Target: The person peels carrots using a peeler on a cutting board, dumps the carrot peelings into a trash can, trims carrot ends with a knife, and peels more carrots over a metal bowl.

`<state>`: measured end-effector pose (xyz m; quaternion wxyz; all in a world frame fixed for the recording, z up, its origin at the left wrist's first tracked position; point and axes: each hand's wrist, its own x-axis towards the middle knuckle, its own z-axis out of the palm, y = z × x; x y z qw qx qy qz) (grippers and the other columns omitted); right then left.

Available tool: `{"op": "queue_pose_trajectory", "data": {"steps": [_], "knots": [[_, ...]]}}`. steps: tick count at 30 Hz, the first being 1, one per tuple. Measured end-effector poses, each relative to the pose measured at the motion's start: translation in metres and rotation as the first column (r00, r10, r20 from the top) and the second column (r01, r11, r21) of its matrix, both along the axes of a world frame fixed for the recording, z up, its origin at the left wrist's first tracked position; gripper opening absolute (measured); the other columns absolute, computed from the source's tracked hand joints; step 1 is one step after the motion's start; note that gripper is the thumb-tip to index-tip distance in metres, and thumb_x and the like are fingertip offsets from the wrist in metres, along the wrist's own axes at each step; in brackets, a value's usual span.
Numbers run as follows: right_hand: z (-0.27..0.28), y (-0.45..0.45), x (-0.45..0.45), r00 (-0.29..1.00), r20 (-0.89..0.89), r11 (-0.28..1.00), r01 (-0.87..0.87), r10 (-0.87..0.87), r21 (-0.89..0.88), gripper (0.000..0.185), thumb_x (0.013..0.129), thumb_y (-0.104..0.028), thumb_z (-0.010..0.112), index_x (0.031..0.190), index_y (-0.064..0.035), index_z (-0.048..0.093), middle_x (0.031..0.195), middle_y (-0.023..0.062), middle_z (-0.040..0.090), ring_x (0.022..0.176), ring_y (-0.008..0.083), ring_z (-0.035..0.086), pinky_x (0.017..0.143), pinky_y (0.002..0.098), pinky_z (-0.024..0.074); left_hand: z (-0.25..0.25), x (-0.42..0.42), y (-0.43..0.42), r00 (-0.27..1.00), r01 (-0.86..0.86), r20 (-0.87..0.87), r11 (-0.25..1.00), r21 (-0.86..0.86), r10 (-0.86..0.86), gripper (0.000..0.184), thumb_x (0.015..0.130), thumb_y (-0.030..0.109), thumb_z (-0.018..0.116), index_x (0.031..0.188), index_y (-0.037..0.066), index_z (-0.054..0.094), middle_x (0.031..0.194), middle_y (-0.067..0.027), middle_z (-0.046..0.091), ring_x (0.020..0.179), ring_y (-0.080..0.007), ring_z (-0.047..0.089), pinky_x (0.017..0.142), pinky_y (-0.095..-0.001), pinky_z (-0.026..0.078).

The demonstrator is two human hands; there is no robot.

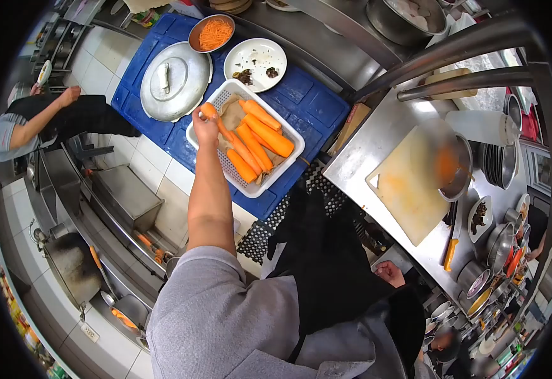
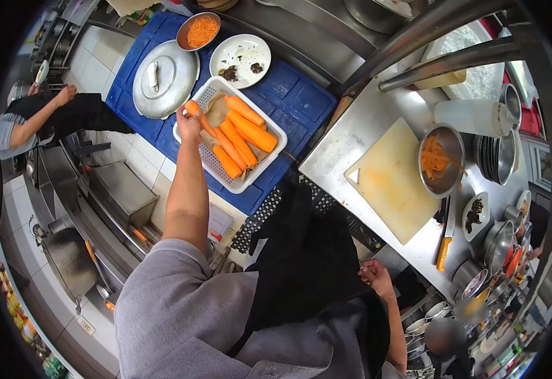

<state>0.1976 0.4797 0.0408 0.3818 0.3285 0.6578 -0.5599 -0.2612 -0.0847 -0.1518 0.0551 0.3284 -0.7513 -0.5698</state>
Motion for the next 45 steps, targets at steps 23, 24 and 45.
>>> {"op": "queue_pose_trajectory", "data": {"steps": [23,24,45], "knots": [[0.076,0.152,-0.047,0.810,-0.576,0.753,0.309,0.111,0.581,0.017,0.098,-0.018,0.056,0.095,-0.0023,0.059,0.067,0.0017,0.055,0.061,0.0098,0.052,0.057,0.0270,0.0412,0.226,0.182,0.282,0.602,0.790,-0.214,0.613,0.023,-0.769,0.062,0.080,0.005,0.059,0.141,0.009,0.044,0.125,-0.0233,0.053,0.119,-0.0383,0.053,0.103,-0.0415,0.042],[0.079,0.152,-0.042,0.822,-0.556,0.759,0.285,0.120,0.586,0.017,0.098,-0.019,0.056,0.094,-0.0025,0.059,0.067,0.0017,0.055,0.062,0.0097,0.052,0.057,0.0270,0.0413,0.212,0.182,0.276,0.633,0.754,-0.247,0.657,-0.018,-0.733,0.059,0.081,0.005,0.058,0.138,0.008,0.045,0.122,-0.0220,0.054,0.117,-0.0363,0.055,0.102,-0.0404,0.043],[0.072,0.012,-0.089,0.923,-0.332,0.891,-0.027,0.197,0.454,0.009,0.099,-0.012,0.057,0.098,-0.0035,0.059,0.068,-0.0003,0.056,0.058,0.0072,0.050,0.053,0.0243,0.0409,0.030,0.119,0.118,0.879,0.476,0.135,0.834,-0.277,-0.457,0.060,0.078,0.013,0.073,0.134,0.002,0.052,0.121,-0.0235,0.059,0.120,-0.0396,0.054,0.104,-0.0413,0.044]]}}
